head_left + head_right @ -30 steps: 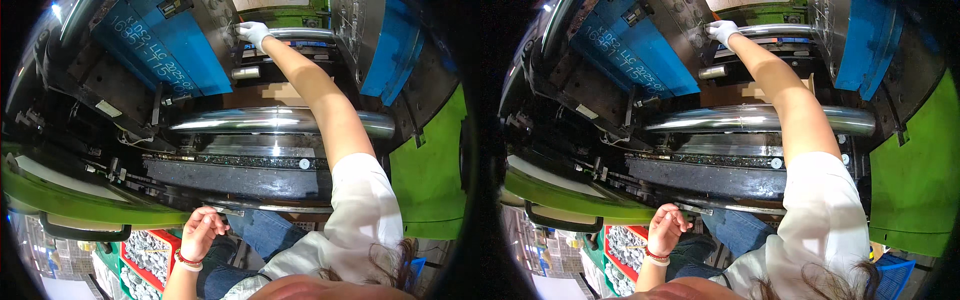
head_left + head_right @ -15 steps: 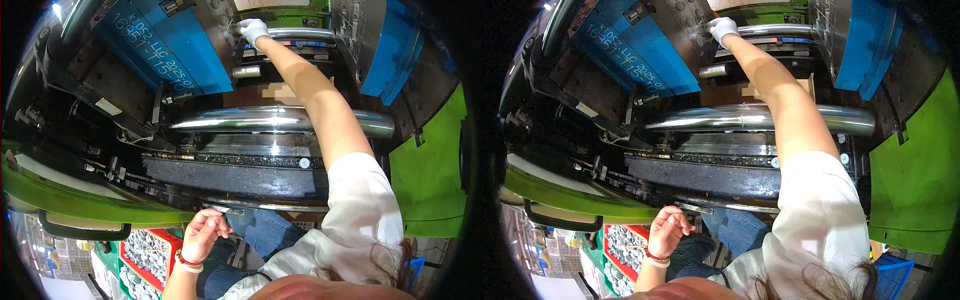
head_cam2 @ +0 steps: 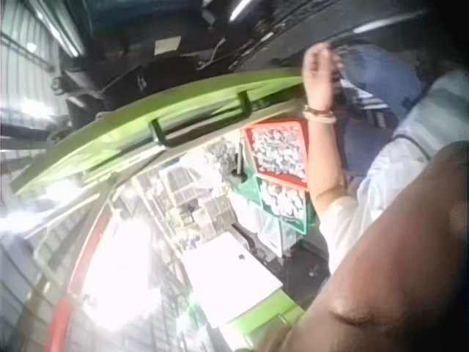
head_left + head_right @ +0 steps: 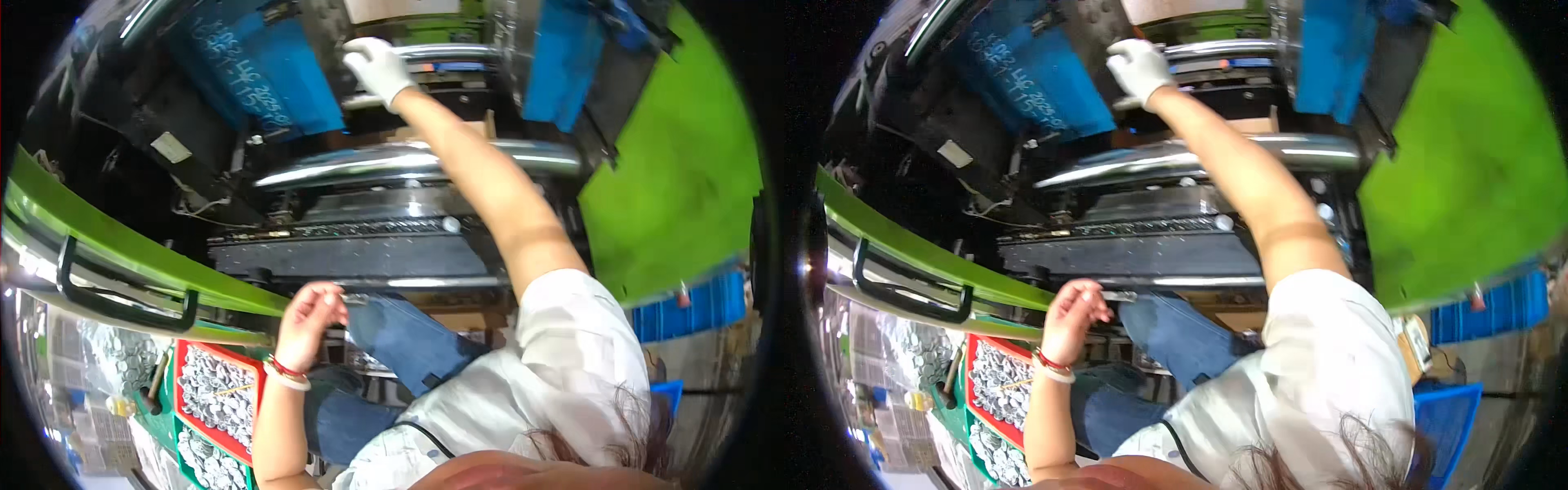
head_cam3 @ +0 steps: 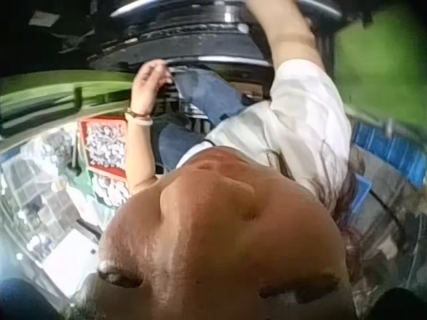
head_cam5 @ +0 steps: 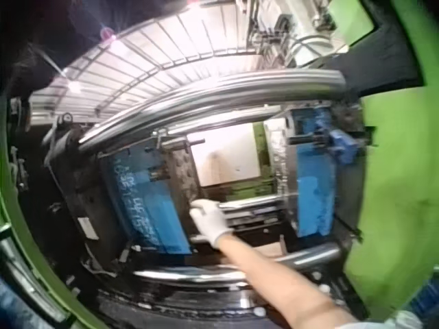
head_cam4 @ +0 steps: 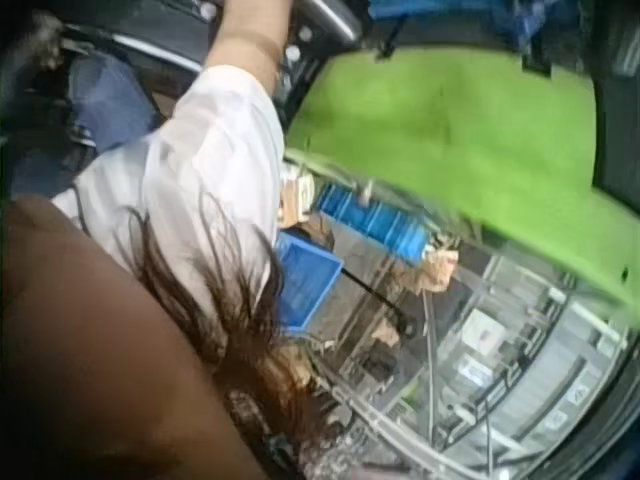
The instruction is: Inspecting small electronic components and loading them into an injection molding machine for assembly.
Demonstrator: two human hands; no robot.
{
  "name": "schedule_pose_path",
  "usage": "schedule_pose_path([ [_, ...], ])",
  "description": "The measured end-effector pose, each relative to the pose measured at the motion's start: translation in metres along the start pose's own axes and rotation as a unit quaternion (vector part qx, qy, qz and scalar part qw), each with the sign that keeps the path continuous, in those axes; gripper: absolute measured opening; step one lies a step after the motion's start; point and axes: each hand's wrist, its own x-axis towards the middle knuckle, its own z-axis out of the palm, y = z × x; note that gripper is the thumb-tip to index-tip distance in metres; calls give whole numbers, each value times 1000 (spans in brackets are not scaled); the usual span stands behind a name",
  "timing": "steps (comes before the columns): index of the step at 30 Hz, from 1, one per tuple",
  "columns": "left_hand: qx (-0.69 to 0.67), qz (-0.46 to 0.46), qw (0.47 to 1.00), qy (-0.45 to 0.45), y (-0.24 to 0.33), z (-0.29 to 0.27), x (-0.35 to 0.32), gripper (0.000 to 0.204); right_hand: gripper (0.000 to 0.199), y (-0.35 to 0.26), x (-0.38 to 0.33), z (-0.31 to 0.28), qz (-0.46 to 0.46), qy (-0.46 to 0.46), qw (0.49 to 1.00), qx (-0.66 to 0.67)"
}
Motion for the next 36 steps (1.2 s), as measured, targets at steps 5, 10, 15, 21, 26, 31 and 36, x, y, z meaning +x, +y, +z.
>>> schedule_pose_path([
  [5, 99, 43, 993, 42, -7, -7, -4, 17, 20, -107, -141, -99, 46, -138, 978, 153],
  [10, 134, 84, 985, 63, -23, -47, -14, 21, 19, -125, -313, -247, 118, -386, 912, 75],
  [15, 55, 32, 993, 95, -25, -74, -15, 25, 26, -112, -522, -432, 378, -387, 830, -135],
  [21, 104, -65, 992, -23, -31, -66, -22, 24, 50, -136, -726, -591, 770, -85, 490, -400],
  [26, 129, -116, 985, -17, -32, -55, -31, 29, 78, -119, -757, -591, 851, 25, 480, -210],
  [31, 130, -135, 982, 11, -31, -50, -37, 29, 55, -80, -772, -557, 879, 111, 318, -338],
  [36, 269, -134, 953, 27, -21, -46, -31, 27, 34, -107, -807, -588, 827, 129, 481, -261],
])
